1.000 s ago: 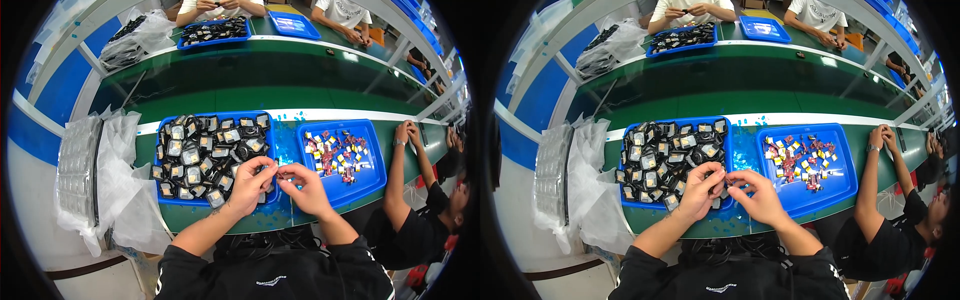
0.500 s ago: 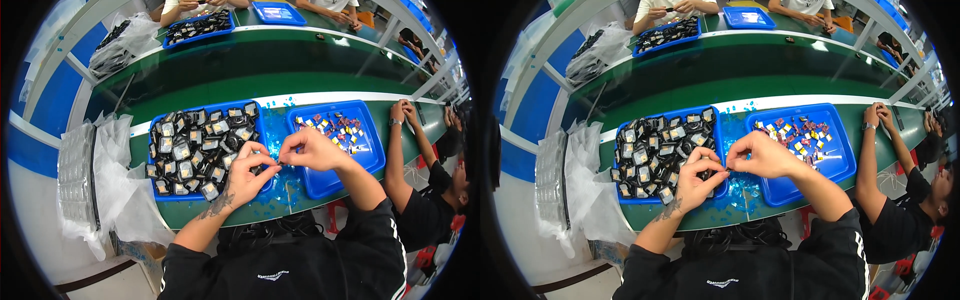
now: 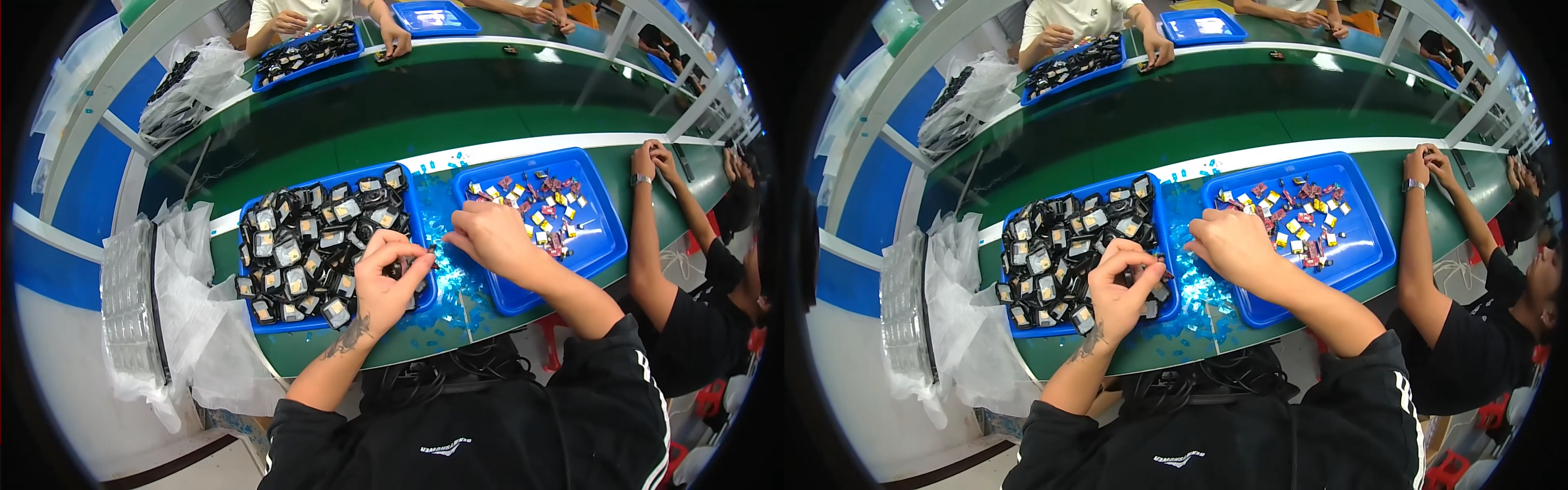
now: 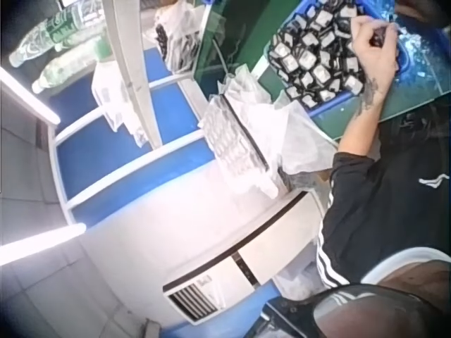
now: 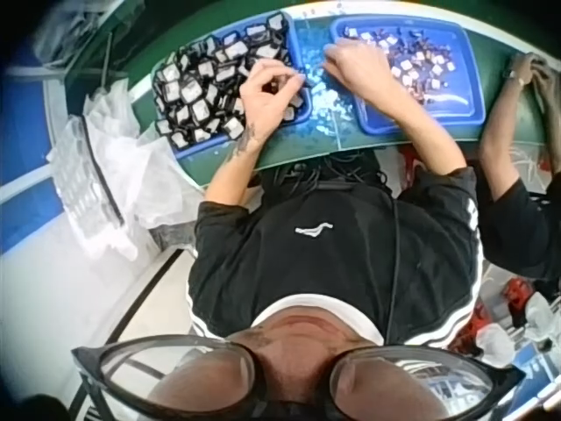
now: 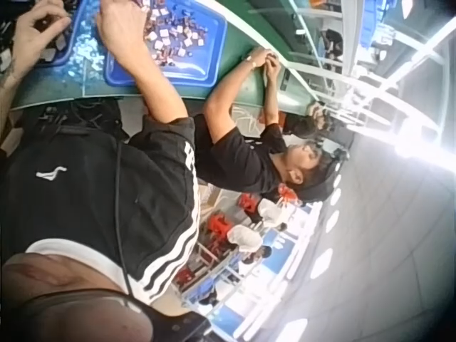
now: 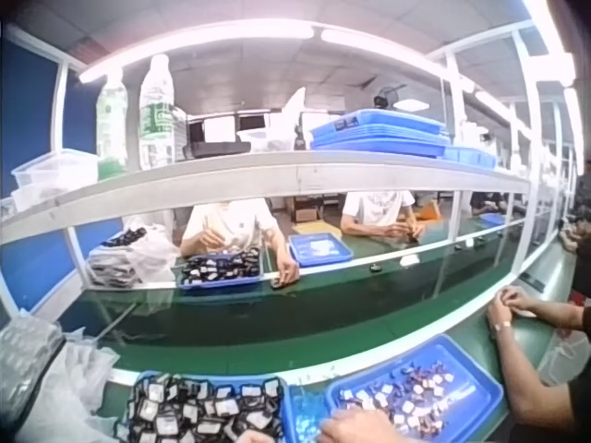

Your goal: The worker is assembling small electronic components into plastic housings on a production line.

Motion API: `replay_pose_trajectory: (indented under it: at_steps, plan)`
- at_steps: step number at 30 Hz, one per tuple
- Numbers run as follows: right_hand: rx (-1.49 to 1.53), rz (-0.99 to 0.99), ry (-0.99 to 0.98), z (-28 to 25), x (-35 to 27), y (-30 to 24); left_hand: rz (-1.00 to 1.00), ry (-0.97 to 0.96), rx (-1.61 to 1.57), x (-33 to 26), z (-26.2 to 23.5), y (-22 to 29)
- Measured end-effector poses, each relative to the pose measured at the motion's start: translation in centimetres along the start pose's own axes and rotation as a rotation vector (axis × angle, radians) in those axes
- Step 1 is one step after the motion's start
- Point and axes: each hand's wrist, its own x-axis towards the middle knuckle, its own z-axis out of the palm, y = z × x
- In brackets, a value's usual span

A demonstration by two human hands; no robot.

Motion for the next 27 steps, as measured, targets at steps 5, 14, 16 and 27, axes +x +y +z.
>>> replay_pose_trajectory:
  at_steps: [5,14,16,27]
  plan:
    - [0.034,0.074,0.076,-0.6,-0.8,-0.4,-0.039,0.025,-0.046,0.2,0.0,-0.8]
    - [0.925,0.173,0.138,1.0,-1.9,-2.7,-0.045,-0.011,-0.065,0.1,0.6,-0.9]
    - [1.023,0.233,0.221,1.4,-1.8,-2.9,-0.127,-0.019,-0.119,-0.2,0.4,-1.9]
    - [1.363,0.431,0.205,0.4,-2.5,-2.5,-0.263,-0.163,-0.292,0.9,-0.1,0.3]
